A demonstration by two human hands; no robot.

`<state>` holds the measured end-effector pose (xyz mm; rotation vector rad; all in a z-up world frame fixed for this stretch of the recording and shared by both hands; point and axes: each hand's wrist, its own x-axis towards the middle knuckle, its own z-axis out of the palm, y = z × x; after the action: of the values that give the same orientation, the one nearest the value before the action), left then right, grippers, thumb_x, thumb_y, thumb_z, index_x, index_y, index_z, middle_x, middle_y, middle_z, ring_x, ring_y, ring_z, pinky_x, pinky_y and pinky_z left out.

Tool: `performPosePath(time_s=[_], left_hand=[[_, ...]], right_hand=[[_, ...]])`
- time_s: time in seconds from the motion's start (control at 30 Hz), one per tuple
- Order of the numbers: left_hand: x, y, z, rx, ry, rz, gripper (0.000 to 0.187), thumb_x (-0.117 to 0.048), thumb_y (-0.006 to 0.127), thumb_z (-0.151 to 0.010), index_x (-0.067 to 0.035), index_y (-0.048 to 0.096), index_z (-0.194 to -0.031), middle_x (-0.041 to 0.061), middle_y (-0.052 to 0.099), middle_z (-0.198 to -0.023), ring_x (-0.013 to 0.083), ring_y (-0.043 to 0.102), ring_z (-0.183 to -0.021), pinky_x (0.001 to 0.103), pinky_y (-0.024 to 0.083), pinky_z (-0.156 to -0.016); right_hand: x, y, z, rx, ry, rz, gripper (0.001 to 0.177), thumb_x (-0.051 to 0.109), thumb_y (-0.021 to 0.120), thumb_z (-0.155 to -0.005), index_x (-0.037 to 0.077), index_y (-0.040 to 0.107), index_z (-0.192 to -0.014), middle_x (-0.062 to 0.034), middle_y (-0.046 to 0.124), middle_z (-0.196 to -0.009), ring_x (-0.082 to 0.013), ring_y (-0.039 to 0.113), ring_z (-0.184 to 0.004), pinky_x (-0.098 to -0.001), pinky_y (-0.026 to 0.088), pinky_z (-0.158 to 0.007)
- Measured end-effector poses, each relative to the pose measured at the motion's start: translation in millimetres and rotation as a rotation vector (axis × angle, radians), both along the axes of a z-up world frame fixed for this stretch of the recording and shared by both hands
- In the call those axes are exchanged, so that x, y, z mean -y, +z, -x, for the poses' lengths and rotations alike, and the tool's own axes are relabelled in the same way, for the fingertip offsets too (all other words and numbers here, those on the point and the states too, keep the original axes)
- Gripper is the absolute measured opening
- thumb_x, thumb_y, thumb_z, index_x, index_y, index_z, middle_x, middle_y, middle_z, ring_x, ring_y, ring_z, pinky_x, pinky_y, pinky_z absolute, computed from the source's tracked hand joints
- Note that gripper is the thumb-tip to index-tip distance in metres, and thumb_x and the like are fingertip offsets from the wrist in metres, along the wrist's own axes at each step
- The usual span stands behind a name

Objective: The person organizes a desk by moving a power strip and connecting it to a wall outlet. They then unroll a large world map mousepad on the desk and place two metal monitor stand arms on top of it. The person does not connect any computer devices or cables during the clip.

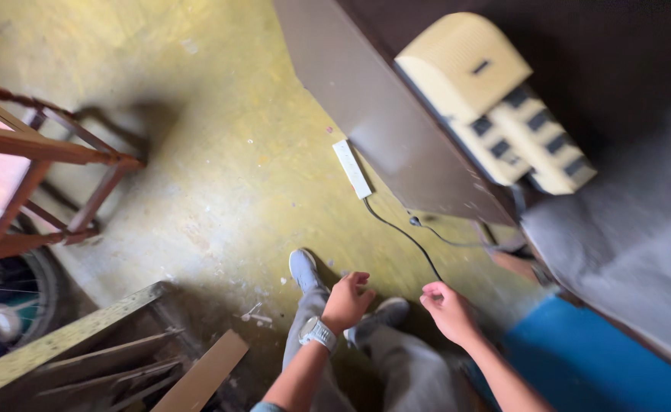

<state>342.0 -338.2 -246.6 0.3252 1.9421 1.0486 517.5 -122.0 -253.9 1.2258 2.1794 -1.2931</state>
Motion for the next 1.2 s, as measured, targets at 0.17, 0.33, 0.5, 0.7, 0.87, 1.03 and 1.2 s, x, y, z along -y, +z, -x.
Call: performPosePath(time_s=[0.17,0.33,0.5,0.7,0.87,1.03,1.2], left_hand=[[-1.6,-60.1,34.4,0.014,0.179,-0.032,0.044,-0.019,0.073,-0.085,-0.001,0.064,-0.124,0.017,0.07,-0.12,0.0316,0.069,-0.109,0.038,0.055,-0.094],[17.0,-85.2,42.8,-0.007,0.265,-0.024,0.041,-0.019,0.073,-0.086,-0.001,0.066,-0.122,0.018,0.071,-0.118,0.0322,0.069,-0.108,0.038,0.054,-0.093],[36.0,-70.3,43.3,0.183,0.22,-0.057,0.04,-0.019,0.074,-0.086,-0.003,0.065,-0.122,0.015,0.07,-0.117,0.0295,0.069,-0.111,0.037,0.055,-0.091],[52.7,-79.9,50.1,0.108,0.104,-0.216,0.04,-0.016,0.077,-0.087,-0.003,0.066,-0.122,0.015,0.07,-0.118,0.0322,0.067,-0.116,0.039,0.052,-0.099],[59.2,-117.2,35.2,-0.025,0.127,-0.491,0.027,-0.013,0.061,-0.096,-0.002,0.065,-0.121,0.017,0.069,-0.122,0.0323,0.069,-0.12,0.04,0.052,-0.105],[57.6,-126.2,33.7,0.009,0.05,-0.393,0.034,-0.02,0.073,-0.094,-0.004,0.067,-0.123,0.016,0.072,-0.122,0.0309,0.069,-0.121,0.04,0.052,-0.106],[57.1,-107.5,47.7,0.131,0.099,-0.099,0.043,-0.019,0.077,-0.084,-0.004,0.067,-0.122,0.016,0.072,-0.115,0.0292,0.069,-0.115,0.04,0.052,-0.1]], right_hand=[[-6.3,-142.7,72.2,0.034,0.19,-0.134,0.027,0.021,0.071,-0.088,0.008,0.072,-0.112,-0.011,0.078,-0.106,-0.0248,0.074,-0.096,-0.0364,0.057,-0.087],[-11.6,-281.2,116.7,0.128,0.239,-0.126,0.032,0.025,0.072,-0.087,0.006,0.07,-0.114,-0.0121,0.076,-0.113,-0.0277,0.074,-0.103,-0.0381,0.056,-0.093],[-18.5,-388.2,147.0,0.098,0.34,-0.16,0.042,0.025,0.072,-0.088,0.005,0.067,-0.124,-0.0159,0.07,-0.125,-0.0315,0.067,-0.116,-0.0406,0.051,-0.101],[-18.6,-480.8,174.8,0.189,0.464,-0.151,0.058,0.03,0.075,-0.087,0.01,0.059,-0.138,-0.0177,0.041,-0.156,-0.0327,0.041,-0.144,-0.0418,0.037,-0.117],[-17.4,-534.2,187.9,0.326,0.481,-0.08,0.076,0.04,0.079,-0.084,0.011,0.049,-0.148,-0.0194,0.008,-0.166,-0.0328,0.013,-0.153,-0.0436,0.025,-0.12],[-9.4,-548.1,189.0,0.403,0.43,-0.135,0.085,0.043,0.08,-0.082,0.005,0.045,-0.15,-0.0072,0.029,-0.162,-0.0269,0.034,-0.146,-0.0479,0.032,-0.116],[4.7,-505.6,189.5,0.041,0.105,-0.119,0.048,0.03,0.083,-0.083,0.002,0.064,-0.118,-0.0106,0.065,-0.117,-0.0239,0.064,-0.106,-0.0353,0.052,-0.094]])
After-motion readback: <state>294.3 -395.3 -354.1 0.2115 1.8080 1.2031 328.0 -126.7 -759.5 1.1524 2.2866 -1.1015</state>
